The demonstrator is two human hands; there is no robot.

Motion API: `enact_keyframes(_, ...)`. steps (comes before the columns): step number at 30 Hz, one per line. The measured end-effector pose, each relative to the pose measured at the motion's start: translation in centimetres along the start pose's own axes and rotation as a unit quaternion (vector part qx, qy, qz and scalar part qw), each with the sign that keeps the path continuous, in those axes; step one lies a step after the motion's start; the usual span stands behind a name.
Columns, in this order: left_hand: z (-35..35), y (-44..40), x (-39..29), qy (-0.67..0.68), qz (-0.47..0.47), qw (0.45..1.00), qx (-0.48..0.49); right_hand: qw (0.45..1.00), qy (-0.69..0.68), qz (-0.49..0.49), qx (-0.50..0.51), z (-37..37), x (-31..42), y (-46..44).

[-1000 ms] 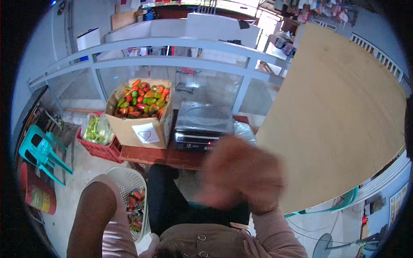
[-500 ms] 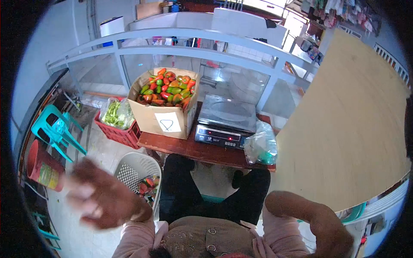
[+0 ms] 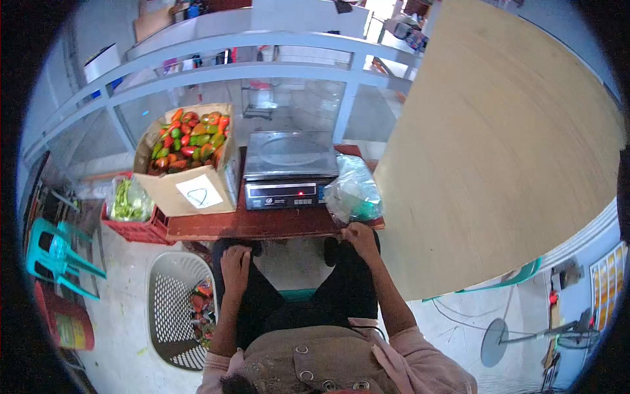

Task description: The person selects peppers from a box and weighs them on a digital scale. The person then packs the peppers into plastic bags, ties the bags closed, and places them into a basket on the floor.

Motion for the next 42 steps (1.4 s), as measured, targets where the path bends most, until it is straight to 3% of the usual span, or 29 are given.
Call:
enact_keyframes(2, -1.7, 2.0, 0.4, -0.100, -0.033, 0.994, 0.021, 0.990, 0.090, -0.060, -0.088, 0.5, -5.4, -0.6)
enact_keyframes(3, -2.4, 2.2, 0.4, -0.151, -0.051, 0.987, 0.030, 0.978, 0.126, -0.024, -0.165, 1.4, -6.3, -1.6)
enact_keyframes(4, -2.5, 1.9, 0.2, -0.085, -0.040, 0.995, 0.041, 0.957, 0.162, 0.011, -0.239, 2.4, -7.0, -2.6)
enact_keyframes(7, -3.6, 1.3, 1.7, -0.065, 0.027, 0.992, 0.104, 0.961, 0.193, 0.015, -0.195, 1.9, -9.1, -6.6)
enact_keyframes(10, -3.9, 1.4, 1.5, -0.104, 0.010, 0.988, 0.110, 0.946, 0.303, 0.027, -0.115, -1.3, -10.3, -7.8)
enact_keyframes(12, -3.7, 1.5, 1.0, -0.100, -0.003, 0.990, 0.101, 0.931, 0.364, 0.008, -0.023, -5.4, -15.1, -7.3)
enact_keyframes(15, -3.6, 1.3, 0.6, -0.124, -0.001, 0.987, 0.107, 0.936, 0.339, -0.087, 0.032, -6.3, -17.3, -7.5)
enact_keyframes(19, -3.8, 1.4, 0.5, -0.137, -0.007, 0.984, 0.110, 0.936, 0.350, -0.047, -0.009, -5.8, -18.2, -7.7)
enact_keyframes(22, -4.0, 1.3, 0.6, -0.137, 0.015, 0.983, 0.119, 0.968, 0.182, -0.092, -0.147, -3.1, -18.8, -8.5)
enact_keyframes(24, -4.0, 1.4, 0.6, -0.144, -0.004, 0.983, 0.112, 0.969, 0.083, -0.147, -0.179, -1.4, -20.2, -10.9)
enact_keyframes(28, -4.2, 1.4, 1.0, -0.139, 0.000, 0.984, 0.115, 0.957, -0.065, -0.054, -0.277, 3.7, -19.3, -16.5)
enact_keyframes(31, -4.1, 1.4, 0.7, -0.142, -0.001, 0.984, 0.105, 0.969, -0.166, -0.113, -0.147, 3.8, -20.3, -19.7)
enact_keyframes(34, -4.0, 1.5, 0.7, -0.134, -0.004, 0.986, 0.102, 0.905, -0.356, -0.049, -0.227, 7.6, -15.9, -20.0)
enact_keyframes(37, -4.0, 1.5, 0.8, -0.144, -0.009, 0.984, 0.107, 0.898, -0.388, -0.117, -0.172, 7.6, -14.7, -19.7)
enact_keyframes(40, -3.8, 1.5, 0.6, -0.123, -0.009, 0.987, 0.105, 0.858, -0.453, -0.096, -0.221, 9.4, -13.3, -19.2)
enact_keyframes(42, -4.0, 1.6, 0.8, -0.131, -0.017, 0.986, 0.099, 0.858, -0.465, -0.105, -0.190, 9.9, -12.5, -19.2)
Point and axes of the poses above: each hand's wrist, its own y-axis away from the middle knuckle, its own z-axis out of the back of the hand, x = y × z, the point moved 7 cm from there along -y, towards the middle knuckle, and after that the axes turned 8 degrees about z, right-handed, at the moved point
